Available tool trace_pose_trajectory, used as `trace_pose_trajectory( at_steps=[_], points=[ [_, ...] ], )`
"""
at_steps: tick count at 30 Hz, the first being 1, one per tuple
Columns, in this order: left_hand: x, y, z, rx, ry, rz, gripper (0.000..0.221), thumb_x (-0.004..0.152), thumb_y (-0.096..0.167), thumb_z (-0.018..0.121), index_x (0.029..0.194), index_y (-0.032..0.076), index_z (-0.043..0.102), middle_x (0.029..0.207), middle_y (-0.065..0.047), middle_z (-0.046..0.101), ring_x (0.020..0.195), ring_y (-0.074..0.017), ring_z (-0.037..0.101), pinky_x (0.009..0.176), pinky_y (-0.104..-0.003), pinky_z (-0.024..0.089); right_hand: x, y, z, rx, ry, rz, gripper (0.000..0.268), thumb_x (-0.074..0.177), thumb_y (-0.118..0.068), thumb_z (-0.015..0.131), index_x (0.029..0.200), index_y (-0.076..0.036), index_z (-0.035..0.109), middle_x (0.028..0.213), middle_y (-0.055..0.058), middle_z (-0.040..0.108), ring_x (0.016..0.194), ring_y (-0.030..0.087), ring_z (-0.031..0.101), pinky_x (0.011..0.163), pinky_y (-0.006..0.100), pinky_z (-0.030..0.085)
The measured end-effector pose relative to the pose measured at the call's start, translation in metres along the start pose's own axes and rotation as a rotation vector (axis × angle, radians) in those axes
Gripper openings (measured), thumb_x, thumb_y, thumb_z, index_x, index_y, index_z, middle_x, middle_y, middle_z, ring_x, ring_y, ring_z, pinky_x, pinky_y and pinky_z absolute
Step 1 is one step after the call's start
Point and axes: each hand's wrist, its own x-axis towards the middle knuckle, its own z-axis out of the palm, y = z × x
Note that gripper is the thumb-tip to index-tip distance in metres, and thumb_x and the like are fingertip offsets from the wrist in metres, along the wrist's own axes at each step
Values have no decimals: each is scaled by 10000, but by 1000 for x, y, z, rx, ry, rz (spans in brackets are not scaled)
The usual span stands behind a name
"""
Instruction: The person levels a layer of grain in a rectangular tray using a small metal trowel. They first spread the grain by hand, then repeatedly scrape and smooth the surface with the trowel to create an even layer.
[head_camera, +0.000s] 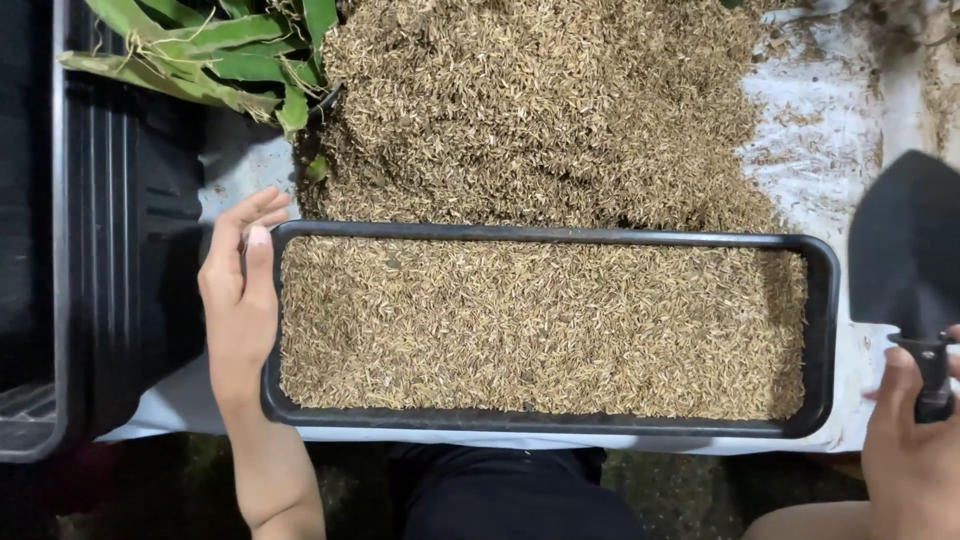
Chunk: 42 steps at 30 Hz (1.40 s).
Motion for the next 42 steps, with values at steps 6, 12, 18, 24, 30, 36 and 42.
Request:
trace_pose_trajectory(
  at_steps=[6,12,18,24,30,36,42],
  points=[
    [-3,-5,-1,-13,6,-16,362,1092,210,329,1353,20,494,1267,-172,628,1219,-258,582,1078,-378,418,-12,-28,14,-411,156,-169,327,1229,-179,772,1502,-4,727,1191,161,782,1000,340,745,816,422,552],
    [-5,-5,-3,30,1,-28,343,1086,178,337,1358,43,497,1261,-134,647,1206,-231,572,1030,-355,392,-10,-167,14,-291,-35,-368,359,1007,-391,690,1301,-184,700,919,-23,664,477,112,403,431,251,336],
    [-6,4,-5,11,-33,-158,358,1060,194,349,1368,72,484,1258,-96,655,444,-56,236,422,-232,270,-13,-101,-6,-243,131,-162,352,1174,-152,805,1472,17,725,1240,171,751,1036,358,717,889,444,540],
    [-5,4,-4,21,-46,-156,343,1057,175,353,1353,71,491,1246,-91,662,445,-60,252,419,-241,275,-8,-142,16,-143,-15,-153,289,1097,-163,611,1336,-2,583,1177,184,706,941,378,686,703,478,515],
    [-8,9,-6,9,-35,-200,372,1059,215,331,1369,97,499,1243,-86,662,438,-52,233,404,-235,241,-3,-189,22,26,-74,-349,369,983,-253,666,1285,-49,614,1209,100,717,910,202,717,656,350,550],
    [-5,1,-5,-17,-58,-197,370,1056,206,341,1371,82,488,1239,-82,664,445,-55,259,407,-231,261,-7,-117,7,-159,18,41,360,1084,-159,684,1396,4,610,1172,182,736,958,453,674,805,540,470],
    [-6,3,-6,-38,-51,-221,384,1055,228,322,1376,89,483,1247,-80,656,435,-49,243,393,-230,240,-2,-180,25,-78,-167,-142,357,1054,-271,547,1293,-6,557,1010,167,716,705,340,683,564,496,512]
  ],
)
